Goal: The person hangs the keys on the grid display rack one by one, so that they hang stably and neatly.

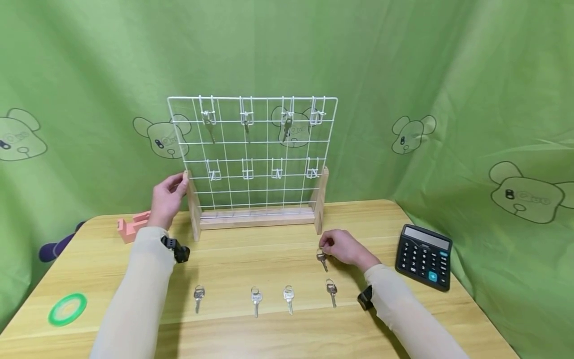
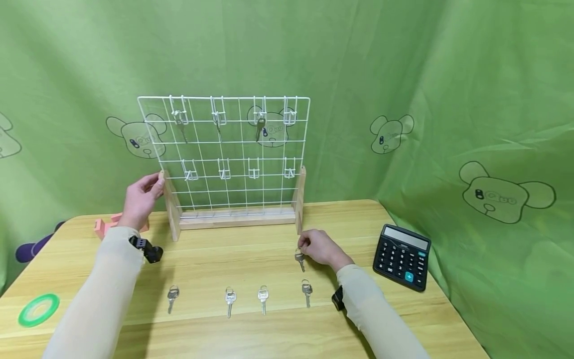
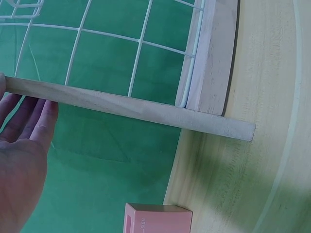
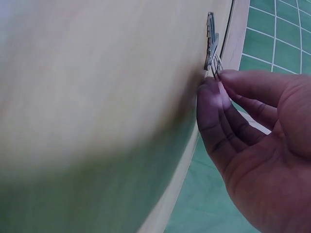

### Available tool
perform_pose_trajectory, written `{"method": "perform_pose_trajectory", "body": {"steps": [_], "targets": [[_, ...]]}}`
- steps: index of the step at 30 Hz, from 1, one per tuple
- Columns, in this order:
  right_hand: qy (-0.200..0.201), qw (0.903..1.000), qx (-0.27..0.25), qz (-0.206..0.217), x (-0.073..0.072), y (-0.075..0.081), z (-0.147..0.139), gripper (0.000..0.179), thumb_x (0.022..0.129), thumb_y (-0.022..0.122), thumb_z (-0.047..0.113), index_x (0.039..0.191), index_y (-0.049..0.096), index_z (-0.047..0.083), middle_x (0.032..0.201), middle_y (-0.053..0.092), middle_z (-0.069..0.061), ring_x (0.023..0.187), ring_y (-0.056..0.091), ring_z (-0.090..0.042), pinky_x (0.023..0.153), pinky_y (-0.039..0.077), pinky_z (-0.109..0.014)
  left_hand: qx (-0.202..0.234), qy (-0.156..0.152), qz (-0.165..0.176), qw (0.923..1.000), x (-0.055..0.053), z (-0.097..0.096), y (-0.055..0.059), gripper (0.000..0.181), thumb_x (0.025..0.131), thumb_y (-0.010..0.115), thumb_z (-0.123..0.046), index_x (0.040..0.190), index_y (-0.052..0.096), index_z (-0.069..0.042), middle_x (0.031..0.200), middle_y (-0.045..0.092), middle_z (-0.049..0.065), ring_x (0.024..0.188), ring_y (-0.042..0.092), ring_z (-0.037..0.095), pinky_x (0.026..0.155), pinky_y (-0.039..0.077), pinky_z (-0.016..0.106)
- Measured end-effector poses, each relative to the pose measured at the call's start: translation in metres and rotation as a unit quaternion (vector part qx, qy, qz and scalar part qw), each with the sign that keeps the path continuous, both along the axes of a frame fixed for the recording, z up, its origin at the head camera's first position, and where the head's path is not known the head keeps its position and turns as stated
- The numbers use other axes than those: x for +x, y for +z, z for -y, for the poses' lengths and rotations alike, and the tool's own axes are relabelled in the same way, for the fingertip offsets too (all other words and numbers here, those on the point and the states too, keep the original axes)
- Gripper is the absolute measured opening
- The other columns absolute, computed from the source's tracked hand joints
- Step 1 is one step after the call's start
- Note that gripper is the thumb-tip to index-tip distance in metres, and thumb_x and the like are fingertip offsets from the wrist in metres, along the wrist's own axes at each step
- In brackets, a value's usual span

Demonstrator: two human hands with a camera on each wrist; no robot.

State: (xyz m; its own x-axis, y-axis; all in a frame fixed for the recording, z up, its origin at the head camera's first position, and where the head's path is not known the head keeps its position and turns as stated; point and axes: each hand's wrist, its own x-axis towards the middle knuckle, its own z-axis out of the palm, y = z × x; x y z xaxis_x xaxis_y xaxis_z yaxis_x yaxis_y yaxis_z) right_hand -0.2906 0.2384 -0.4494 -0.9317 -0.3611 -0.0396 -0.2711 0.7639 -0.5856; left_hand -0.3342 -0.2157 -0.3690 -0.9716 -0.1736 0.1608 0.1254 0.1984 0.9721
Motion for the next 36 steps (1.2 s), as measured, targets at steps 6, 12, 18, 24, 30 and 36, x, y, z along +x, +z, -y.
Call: {"method": "perform_pose_trajectory", "body": {"steps": [6,12,18,24,30,36], "targets": [[-0.006,0.9998,-0.014,0.009,0.001,-0.001,-0.001,0.012,0.089,0.06,-0.006,0.09,0.067,0.003,0.078,0.06,-0.002,0.071,0.055,-0.016,0.062,0.052,-0.029,0.001,-0.003,0.002,1.0,0.001,0.0,0.001,0.048,0.103,0.053,-0.024,0.145,0.044,-0.004,0.142,0.049,0.018,0.128,0.049,0.029,0.108,0.041,0.035],[-0.015,0.9984,-0.046,0.031,0.002,0.001,-0.004,0.012,0.089,0.06,-0.005,0.092,0.068,0.004,0.08,0.061,-0.004,0.071,0.058,-0.019,0.06,0.054,-0.03,0.001,-0.004,0.004,1.0,0.0,-0.001,0.002,0.049,0.102,0.054,-0.025,0.146,0.044,-0.005,0.142,0.049,0.018,0.127,0.049,0.029,0.108,0.041,0.036],[-0.011,0.9964,-0.075,0.039,0.007,0.008,-0.004,0.014,0.087,0.06,-0.006,0.094,0.068,0.003,0.082,0.062,-0.006,0.072,0.06,-0.023,0.061,0.057,-0.035,0.001,-0.008,0.007,0.9999,0.001,0.0,0.002,0.05,0.102,0.054,-0.026,0.146,0.043,-0.005,0.143,0.048,0.017,0.128,0.049,0.029,0.109,0.04,0.036],[-0.002,0.9965,-0.079,0.025,0.01,0.016,-0.003,0.017,0.085,0.059,-0.008,0.094,0.068,0.003,0.081,0.061,-0.004,0.072,0.06,-0.023,0.063,0.057,-0.035,0.002,-0.006,0.005,1.0,0.001,0.001,0.001,0.05,0.102,0.055,-0.027,0.145,0.044,-0.005,0.143,0.049,0.017,0.128,0.049,0.03,0.109,0.04,0.037],[0.009,0.9961,-0.085,0.019,0.013,0.021,-0.003,0.016,0.085,0.06,-0.009,0.093,0.066,0.003,0.082,0.061,-0.004,0.074,0.06,-0.021,0.066,0.058,-0.034,-0.001,-0.006,0.004,1.0,0.0,0.002,0.0,0.051,0.102,0.055,-0.028,0.145,0.044,-0.005,0.142,0.049,0.017,0.127,0.049,0.03,0.109,0.04,0.038],[0.021,0.9953,-0.095,0.0,0.016,0.028,-0.003,0.012,0.085,0.065,-0.004,0.093,0.067,0.004,0.082,0.062,-0.002,0.077,0.059,-0.019,0.07,0.056,-0.029,0.0,-0.008,0.002,1.0,0.001,0.002,0.0,0.051,0.102,0.055,-0.028,0.145,0.044,-0.004,0.142,0.049,0.018,0.127,0.049,0.03,0.108,0.041,0.038]]}}
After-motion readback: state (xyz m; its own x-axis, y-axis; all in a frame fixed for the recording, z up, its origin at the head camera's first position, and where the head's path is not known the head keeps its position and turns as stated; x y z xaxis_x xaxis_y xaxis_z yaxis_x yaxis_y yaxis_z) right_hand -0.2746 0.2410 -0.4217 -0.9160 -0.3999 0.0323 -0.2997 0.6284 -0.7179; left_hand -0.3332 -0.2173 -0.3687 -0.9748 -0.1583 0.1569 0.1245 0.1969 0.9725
